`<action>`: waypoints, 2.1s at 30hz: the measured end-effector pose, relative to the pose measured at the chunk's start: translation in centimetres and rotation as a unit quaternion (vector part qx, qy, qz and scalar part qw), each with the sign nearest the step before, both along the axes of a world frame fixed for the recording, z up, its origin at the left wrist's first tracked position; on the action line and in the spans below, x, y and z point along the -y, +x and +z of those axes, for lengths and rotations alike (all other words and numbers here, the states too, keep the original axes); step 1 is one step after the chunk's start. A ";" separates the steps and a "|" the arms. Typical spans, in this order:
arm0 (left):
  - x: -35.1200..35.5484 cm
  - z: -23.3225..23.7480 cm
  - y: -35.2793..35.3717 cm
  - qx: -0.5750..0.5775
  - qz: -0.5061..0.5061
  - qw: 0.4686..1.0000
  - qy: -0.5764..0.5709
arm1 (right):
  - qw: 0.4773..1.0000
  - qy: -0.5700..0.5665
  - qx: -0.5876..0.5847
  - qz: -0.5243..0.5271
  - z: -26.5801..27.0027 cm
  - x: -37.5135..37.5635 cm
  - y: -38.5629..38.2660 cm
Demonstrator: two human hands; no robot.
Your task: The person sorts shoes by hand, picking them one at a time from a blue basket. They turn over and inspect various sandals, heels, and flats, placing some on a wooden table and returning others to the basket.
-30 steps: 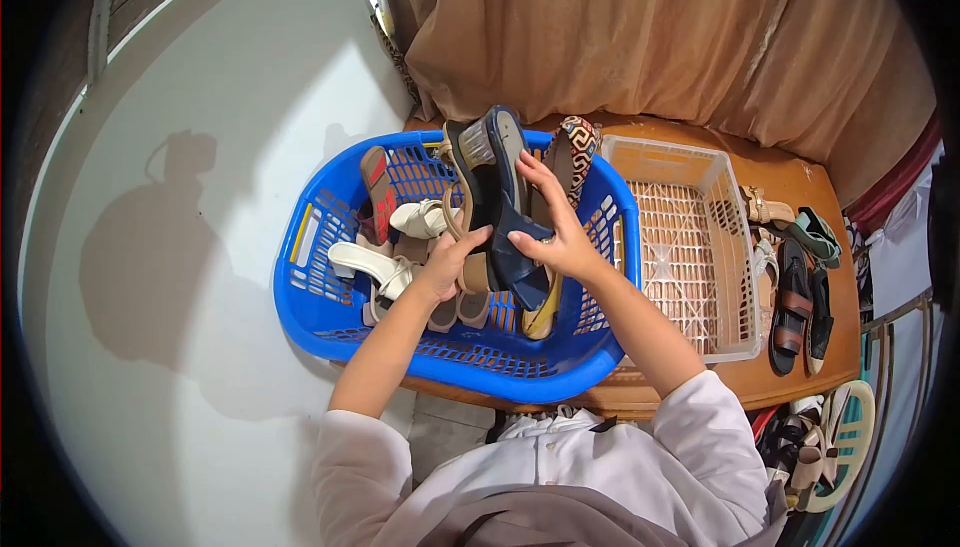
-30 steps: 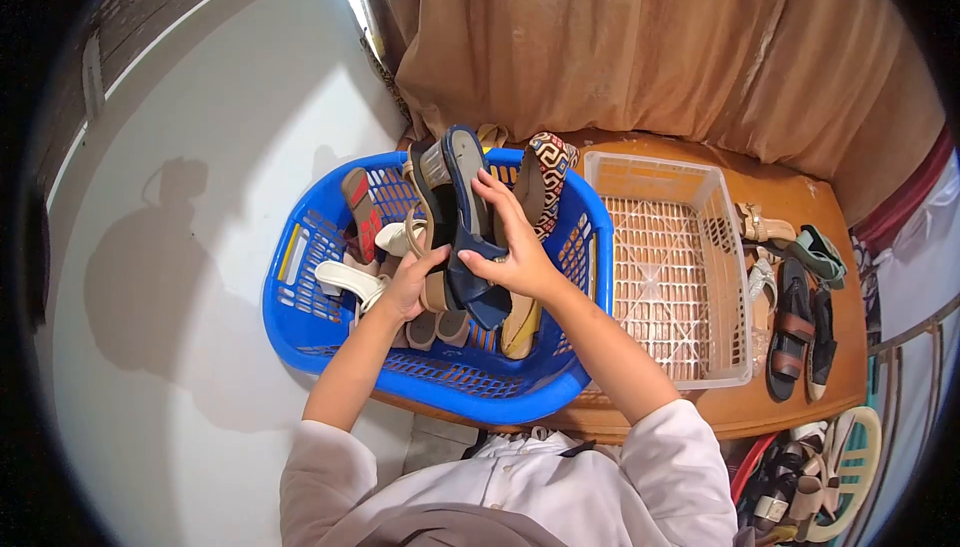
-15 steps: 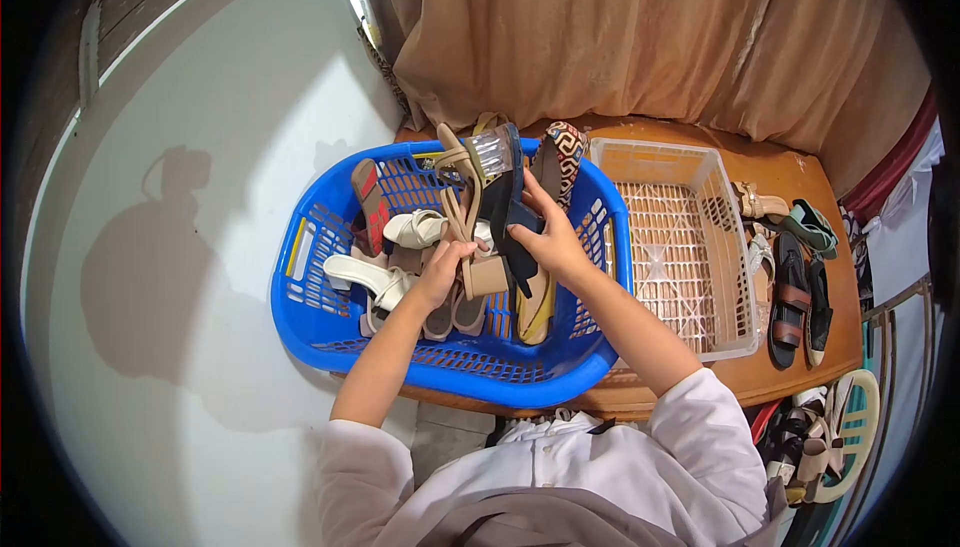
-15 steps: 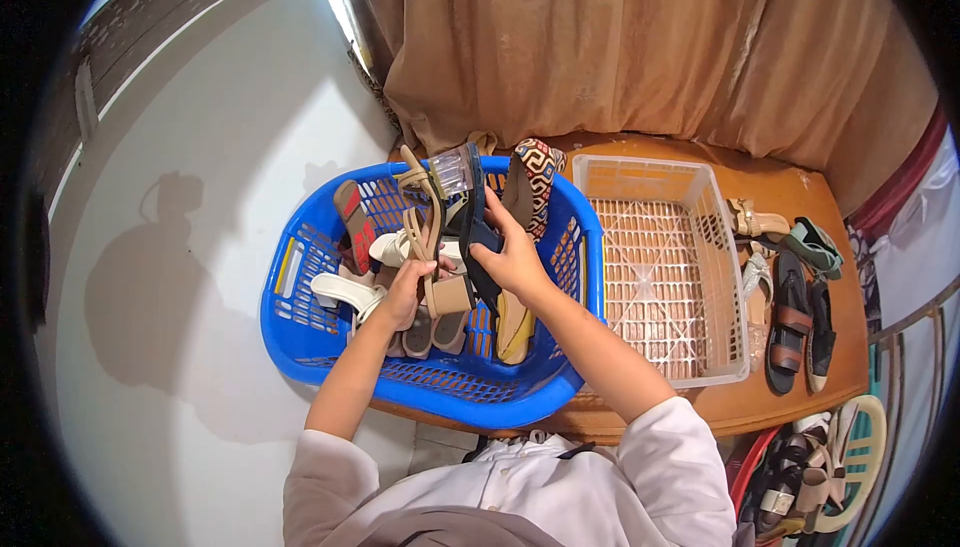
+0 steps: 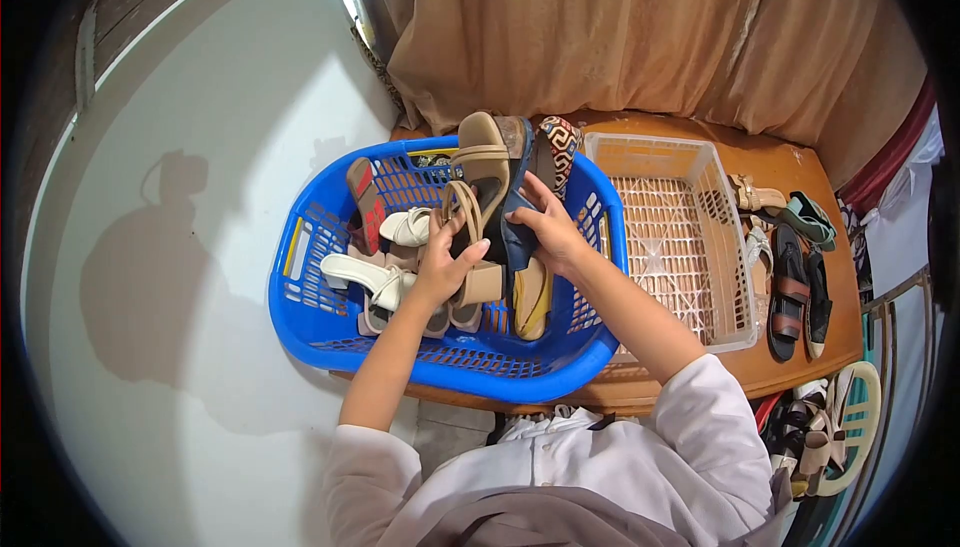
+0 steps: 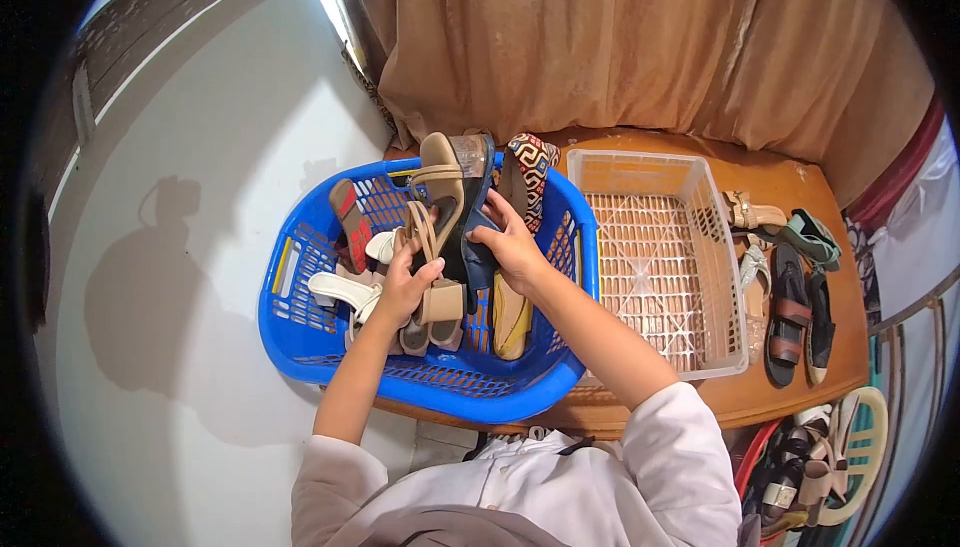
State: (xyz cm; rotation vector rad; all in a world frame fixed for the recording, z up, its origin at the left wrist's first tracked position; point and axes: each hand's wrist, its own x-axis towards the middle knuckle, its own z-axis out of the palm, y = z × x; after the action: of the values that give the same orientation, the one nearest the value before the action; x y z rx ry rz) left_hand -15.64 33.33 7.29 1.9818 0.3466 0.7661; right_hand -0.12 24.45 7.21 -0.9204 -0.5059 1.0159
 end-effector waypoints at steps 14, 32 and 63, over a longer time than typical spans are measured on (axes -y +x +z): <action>-0.5 -1.6 -0.1 0.059 -0.027 0.981 -0.184 | 0.999 0.025 -0.026 0.041 0.2 0.2 0.5; 0.4 0.1 0.1 0.059 0.025 0.996 -0.064 | 0.999 -0.009 -0.037 0.013 0.3 0.3 0.0; 1.1 0.7 0.1 -0.080 0.040 0.971 0.220 | 0.991 -0.108 0.072 -0.029 -0.5 0.0 -0.1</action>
State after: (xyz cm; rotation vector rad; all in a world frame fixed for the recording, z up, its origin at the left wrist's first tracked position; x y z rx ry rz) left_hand -15.50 32.25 7.96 2.4695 0.3753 0.7858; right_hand -0.22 24.48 6.66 -1.2009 -0.4931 0.9676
